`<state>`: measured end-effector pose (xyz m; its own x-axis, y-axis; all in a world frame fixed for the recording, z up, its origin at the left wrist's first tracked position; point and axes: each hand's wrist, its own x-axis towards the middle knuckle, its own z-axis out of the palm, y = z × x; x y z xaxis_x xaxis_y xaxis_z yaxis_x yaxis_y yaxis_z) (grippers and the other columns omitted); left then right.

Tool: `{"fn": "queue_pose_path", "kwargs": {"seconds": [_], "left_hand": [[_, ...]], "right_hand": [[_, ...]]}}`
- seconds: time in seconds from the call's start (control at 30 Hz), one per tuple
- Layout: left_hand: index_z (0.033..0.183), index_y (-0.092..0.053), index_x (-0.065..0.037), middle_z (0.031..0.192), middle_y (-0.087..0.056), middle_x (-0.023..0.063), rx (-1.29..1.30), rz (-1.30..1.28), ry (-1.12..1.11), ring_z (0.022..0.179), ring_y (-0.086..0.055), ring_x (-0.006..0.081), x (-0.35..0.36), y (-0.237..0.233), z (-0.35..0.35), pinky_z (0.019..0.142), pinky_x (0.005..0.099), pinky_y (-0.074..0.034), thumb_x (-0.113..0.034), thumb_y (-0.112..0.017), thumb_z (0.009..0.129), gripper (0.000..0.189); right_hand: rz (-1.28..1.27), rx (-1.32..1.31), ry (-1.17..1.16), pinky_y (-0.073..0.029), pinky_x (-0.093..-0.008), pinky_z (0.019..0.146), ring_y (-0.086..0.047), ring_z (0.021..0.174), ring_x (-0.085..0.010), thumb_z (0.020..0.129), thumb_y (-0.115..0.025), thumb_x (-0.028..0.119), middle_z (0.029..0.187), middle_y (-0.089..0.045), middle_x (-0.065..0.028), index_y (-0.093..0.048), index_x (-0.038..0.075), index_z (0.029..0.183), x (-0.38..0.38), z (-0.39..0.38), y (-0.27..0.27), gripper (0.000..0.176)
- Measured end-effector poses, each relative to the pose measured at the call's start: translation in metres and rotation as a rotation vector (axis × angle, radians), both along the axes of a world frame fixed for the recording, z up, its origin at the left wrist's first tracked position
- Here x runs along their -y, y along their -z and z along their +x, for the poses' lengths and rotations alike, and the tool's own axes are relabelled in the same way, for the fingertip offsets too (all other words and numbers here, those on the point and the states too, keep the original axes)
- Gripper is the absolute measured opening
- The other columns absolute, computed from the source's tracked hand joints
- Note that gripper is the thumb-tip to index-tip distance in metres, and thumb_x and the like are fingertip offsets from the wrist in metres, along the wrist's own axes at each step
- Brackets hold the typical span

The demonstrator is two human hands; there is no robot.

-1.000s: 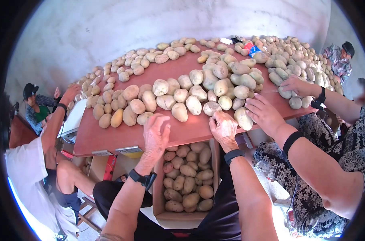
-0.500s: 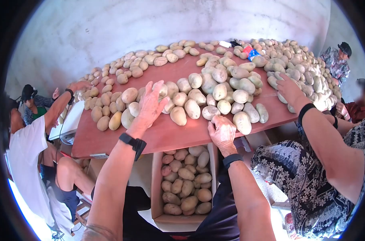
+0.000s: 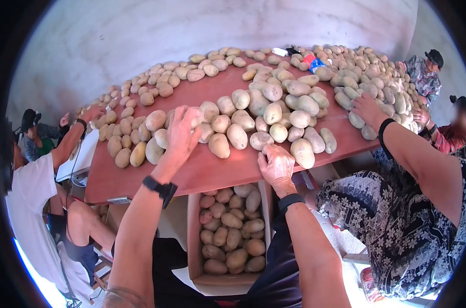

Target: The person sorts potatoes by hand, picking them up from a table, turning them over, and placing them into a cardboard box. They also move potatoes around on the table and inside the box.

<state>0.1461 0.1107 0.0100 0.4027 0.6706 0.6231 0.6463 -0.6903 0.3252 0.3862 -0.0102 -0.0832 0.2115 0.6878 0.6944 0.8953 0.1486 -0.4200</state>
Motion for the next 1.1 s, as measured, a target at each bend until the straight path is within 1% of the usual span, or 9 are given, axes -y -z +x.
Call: {"fn": "queue_pose_path", "kwargs": {"seconds": [0.07,0.3,0.4,0.43,0.47,0.53,0.57,0.73,1.1], "left_hand": [[0.107,-0.058,-0.010,0.118,-0.050,0.0158,0.024,0.172,0.047,0.105,-0.052,0.0404,0.032,0.001,-0.006,0.086,0.0493,-0.048,-0.002,-0.069,0.072,0.037],[0.103,-0.058,-0.009,0.119,-0.048,0.0154,-0.200,0.061,0.128,0.108,-0.050,0.0386,0.109,0.040,-0.039,0.087,0.0476,-0.049,-0.007,-0.076,0.068,0.040],[0.101,-0.058,-0.009,0.120,-0.047,0.0155,-0.190,0.037,0.107,0.108,-0.050,0.0387,0.114,0.040,-0.041,0.085,0.0484,-0.050,-0.010,-0.078,0.067,0.040],[0.110,-0.060,-0.010,0.124,-0.047,0.0159,-0.170,-0.062,0.101,0.112,-0.049,0.0394,0.113,0.038,-0.042,0.088,0.0483,-0.050,-0.014,-0.080,0.066,0.049],[0.110,-0.060,-0.010,0.124,-0.047,0.0159,-0.169,-0.069,0.101,0.112,-0.049,0.0394,0.112,0.037,-0.042,0.088,0.0483,-0.050,-0.014,-0.080,0.066,0.049],[0.122,-0.059,-0.011,0.130,-0.045,0.0172,-0.238,-0.093,0.103,0.116,-0.048,0.0413,0.109,0.038,-0.045,0.094,0.0481,-0.049,-0.018,-0.081,0.066,0.060],[0.129,-0.057,-0.012,0.139,-0.042,0.0195,-0.203,-0.117,0.142,0.124,-0.046,0.0439,0.106,0.043,-0.047,0.100,0.0476,-0.046,-0.021,-0.081,0.069,0.065],[0.125,-0.058,-0.013,0.141,-0.039,0.0225,-0.114,-0.177,0.188,0.124,-0.046,0.0451,0.097,0.054,-0.041,0.103,0.0474,-0.044,-0.019,-0.079,0.073,0.056],[0.123,-0.060,-0.016,0.141,-0.041,0.0202,0.008,-0.222,0.204,0.122,-0.047,0.0429,0.116,0.064,-0.034,0.103,0.0483,-0.044,-0.010,-0.080,0.069,0.058]], "right_hand": [[0.000,0.005,-0.007,-0.049,-0.0436,0.064,-0.062,0.070,-0.0302,0.076,-0.071,0.015,0.071,-0.059,-0.0089,-0.055,0.008,0.071,-0.001,0.000,0.000,0.018],[0.001,0.001,0.001,-0.049,-0.0442,0.064,-0.062,0.070,-0.0311,0.076,-0.072,0.014,0.069,-0.059,-0.0098,-0.054,0.007,0.072,-0.002,0.000,0.000,0.019],[-0.021,-0.007,0.012,-0.049,-0.0442,0.064,-0.062,0.071,-0.0313,0.076,-0.072,0.014,0.070,-0.059,-0.0097,-0.054,0.007,0.071,-0.002,0.000,0.001,0.019],[-0.024,-0.011,0.014,-0.049,-0.0441,0.064,-0.062,0.071,-0.0315,0.076,-0.072,0.014,0.071,-0.059,-0.0101,-0.054,0.008,0.071,-0.002,-0.001,0.001,0.019],[-0.031,-0.010,0.014,-0.049,-0.0441,0.064,-0.062,0.071,-0.0315,0.076,-0.072,0.014,0.071,-0.059,-0.0101,-0.054,0.008,0.071,-0.002,0.000,0.000,0.019],[-0.014,-0.013,-0.014,-0.049,-0.0444,0.065,-0.062,0.072,-0.0320,0.076,-0.071,0.014,0.072,-0.060,-0.0107,-0.055,0.008,0.072,-0.002,0.001,0.000,0.018],[-0.033,-0.017,-0.013,-0.049,-0.0450,0.066,-0.062,0.073,-0.0329,0.076,-0.071,0.015,0.074,-0.060,-0.0115,-0.056,0.008,0.073,-0.003,0.003,0.003,0.017],[-0.044,-0.012,-0.002,-0.049,-0.0465,0.066,-0.062,0.075,-0.0339,0.080,-0.070,0.020,0.075,-0.062,-0.0123,-0.057,0.008,0.075,-0.007,0.005,0.007,0.018],[-0.105,-0.024,0.013,-0.048,-0.0434,0.067,-0.063,0.075,-0.0315,0.082,-0.069,0.020,0.076,-0.063,-0.0107,-0.058,0.007,0.077,-0.006,0.004,0.004,0.017]]}}
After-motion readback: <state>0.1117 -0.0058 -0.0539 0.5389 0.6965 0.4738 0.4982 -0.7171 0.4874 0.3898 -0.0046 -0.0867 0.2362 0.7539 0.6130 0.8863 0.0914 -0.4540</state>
